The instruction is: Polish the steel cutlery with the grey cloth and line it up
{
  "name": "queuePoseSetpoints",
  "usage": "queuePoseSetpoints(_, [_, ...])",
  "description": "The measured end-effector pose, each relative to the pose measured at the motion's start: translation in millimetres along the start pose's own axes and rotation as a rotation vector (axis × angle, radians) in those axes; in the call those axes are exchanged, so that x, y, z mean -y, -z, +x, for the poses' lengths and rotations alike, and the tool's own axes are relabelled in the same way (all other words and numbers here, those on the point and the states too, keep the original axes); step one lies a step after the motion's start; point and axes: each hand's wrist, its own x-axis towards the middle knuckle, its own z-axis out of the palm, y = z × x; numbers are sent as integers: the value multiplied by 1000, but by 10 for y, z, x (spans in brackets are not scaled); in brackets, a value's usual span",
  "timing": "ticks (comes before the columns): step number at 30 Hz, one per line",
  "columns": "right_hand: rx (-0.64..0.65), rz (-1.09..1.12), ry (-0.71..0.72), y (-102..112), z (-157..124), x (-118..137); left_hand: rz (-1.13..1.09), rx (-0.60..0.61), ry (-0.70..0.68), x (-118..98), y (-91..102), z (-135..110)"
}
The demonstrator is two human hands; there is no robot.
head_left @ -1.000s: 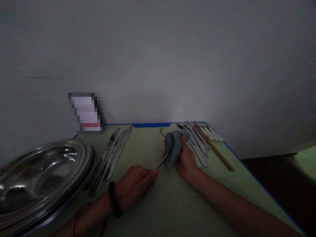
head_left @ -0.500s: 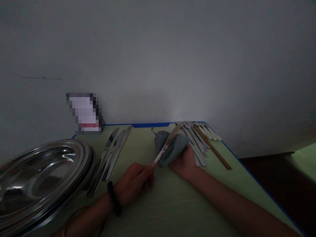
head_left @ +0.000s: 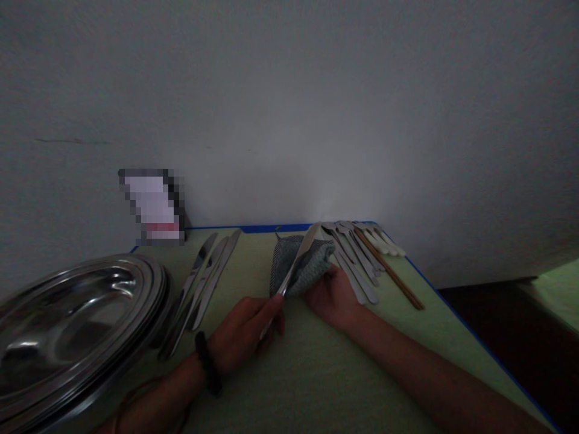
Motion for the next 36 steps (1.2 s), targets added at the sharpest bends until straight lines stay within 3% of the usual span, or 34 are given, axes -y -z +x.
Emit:
queuePoseSetpoints(8, [-2,60,-11,-52,-33,21,100,23,5,-15,-5,-12])
queuePoseSetpoints(16, [-37,-41,26,-50,-49,-7,122,35,-5,-1,-5,-12])
queuePoseSetpoints(23, [-23,-115,65,-22,-36,-58,341,20,-116,7,9,2])
queuePoseSetpoints(36, [-34,-123,60,-8,-20,-67,394,10,-151,16,1,-4])
